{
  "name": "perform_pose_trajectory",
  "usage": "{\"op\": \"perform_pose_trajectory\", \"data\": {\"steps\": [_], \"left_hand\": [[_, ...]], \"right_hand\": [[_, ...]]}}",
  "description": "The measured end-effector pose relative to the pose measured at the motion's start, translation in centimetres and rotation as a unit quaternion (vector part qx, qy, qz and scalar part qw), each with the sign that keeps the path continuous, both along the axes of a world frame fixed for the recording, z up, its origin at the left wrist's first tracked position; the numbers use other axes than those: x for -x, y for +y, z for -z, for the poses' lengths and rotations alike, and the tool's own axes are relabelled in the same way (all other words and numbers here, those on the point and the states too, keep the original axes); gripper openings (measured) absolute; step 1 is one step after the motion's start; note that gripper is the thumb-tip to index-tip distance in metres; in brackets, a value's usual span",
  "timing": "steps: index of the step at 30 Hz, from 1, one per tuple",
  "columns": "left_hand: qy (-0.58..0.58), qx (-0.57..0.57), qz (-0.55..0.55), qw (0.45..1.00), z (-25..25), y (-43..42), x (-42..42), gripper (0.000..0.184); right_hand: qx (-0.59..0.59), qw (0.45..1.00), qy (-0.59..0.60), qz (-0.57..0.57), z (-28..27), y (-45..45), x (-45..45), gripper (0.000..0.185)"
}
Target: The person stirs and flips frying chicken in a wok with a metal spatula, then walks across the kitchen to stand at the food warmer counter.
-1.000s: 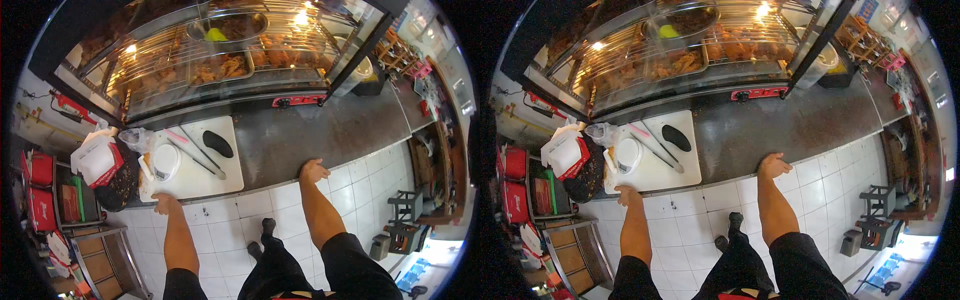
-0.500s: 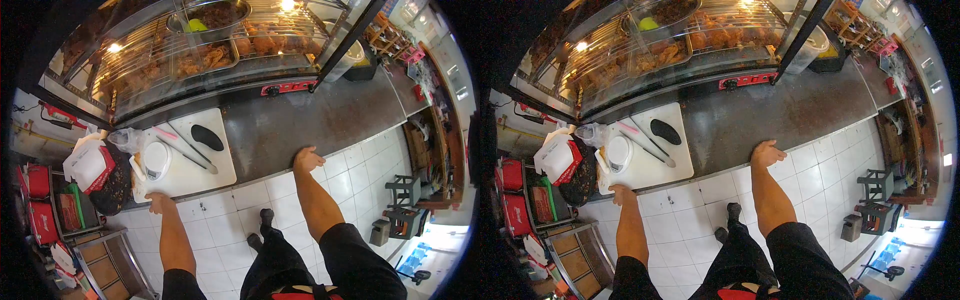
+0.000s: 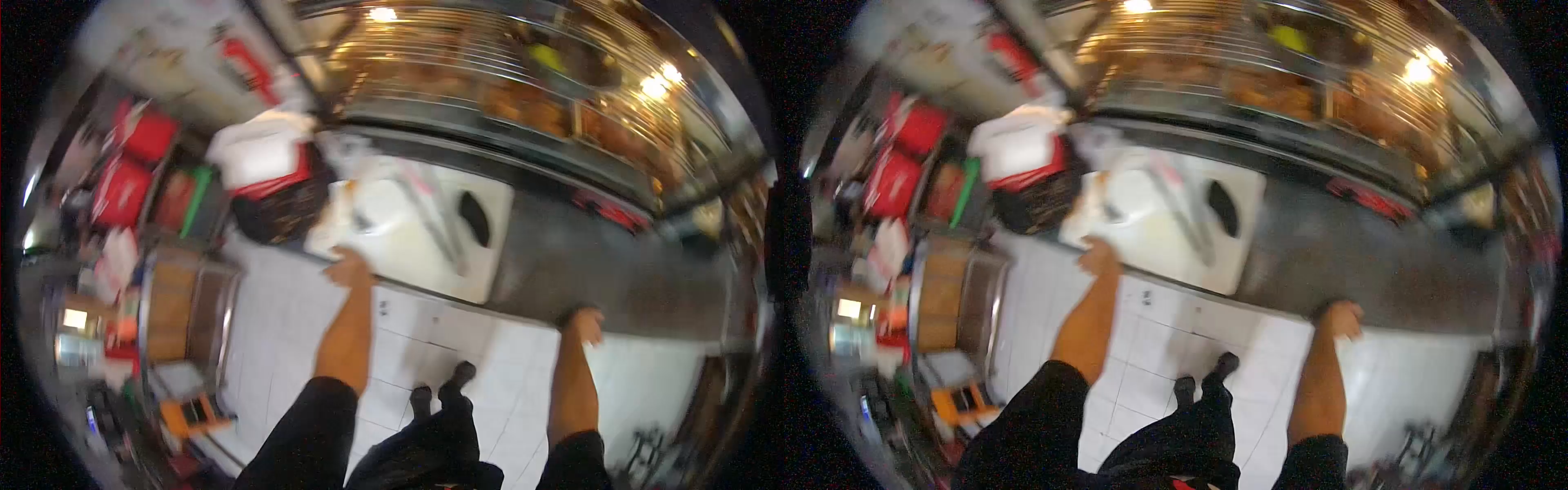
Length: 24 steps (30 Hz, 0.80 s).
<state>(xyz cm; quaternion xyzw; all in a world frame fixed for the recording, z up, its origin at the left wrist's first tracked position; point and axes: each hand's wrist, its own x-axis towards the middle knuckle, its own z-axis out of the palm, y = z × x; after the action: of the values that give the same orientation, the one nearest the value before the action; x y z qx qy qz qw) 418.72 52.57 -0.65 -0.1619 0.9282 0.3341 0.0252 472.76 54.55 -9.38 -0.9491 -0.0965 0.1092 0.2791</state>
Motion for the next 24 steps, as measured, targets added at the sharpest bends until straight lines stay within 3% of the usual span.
{"op": "perform_pose_trajectory", "data": {"steps": [1, 2, 6, 9, 11, 18, 21, 24], "left_hand": [[0.014, -0.012, 0.069, 0.997, 1.7, -0.9, 0.8, 0.083], [0.008, -0.009, 0.045, 0.999, 0.2, -0.9, 0.3, 0.08], [0.007, -0.02, -0.006, 1.0, -2.8, -0.6, -0.3, 0.074], [-0.075, -0.063, -0.001, 0.995, -5.2, -0.8, -0.8, 0.07], [0.031, -0.04, -0.011, 0.999, -2.0, -0.6, -0.5, 0.068], [0.037, -0.008, -0.012, 0.999, 0.2, -0.6, 0.3, 0.068], [0.051, -0.009, -0.015, 0.999, -0.1, -0.3, 0.7, 0.069], [0.047, -0.021, -0.011, 0.999, 0.0, -0.3, 0.3, 0.071]], "right_hand": [[-0.004, 0.998, 0.024, -0.054, 1.2, 0.6, -0.2, 0.067], [-0.002, 0.994, 0.044, -0.101, -2.1, 0.3, 1.7, 0.067], [0.0, 0.977, 0.08, -0.197, -3.6, 1.1, 3.6, 0.067], [0.032, 0.973, 0.058, -0.222, -4.3, 0.2, 2.7, 0.068], [0.009, 0.971, 0.07, -0.227, -2.5, 0.2, 2.2, 0.068], [-0.007, 0.97, 0.051, -0.24, -8.4, -0.9, 5.2, 0.069], [-0.014, 0.97, 0.055, -0.238, -7.4, -1.2, 4.4, 0.069], [-0.01, 0.971, 0.045, -0.233, -1.2, 0.5, 0.3, 0.069]]}}
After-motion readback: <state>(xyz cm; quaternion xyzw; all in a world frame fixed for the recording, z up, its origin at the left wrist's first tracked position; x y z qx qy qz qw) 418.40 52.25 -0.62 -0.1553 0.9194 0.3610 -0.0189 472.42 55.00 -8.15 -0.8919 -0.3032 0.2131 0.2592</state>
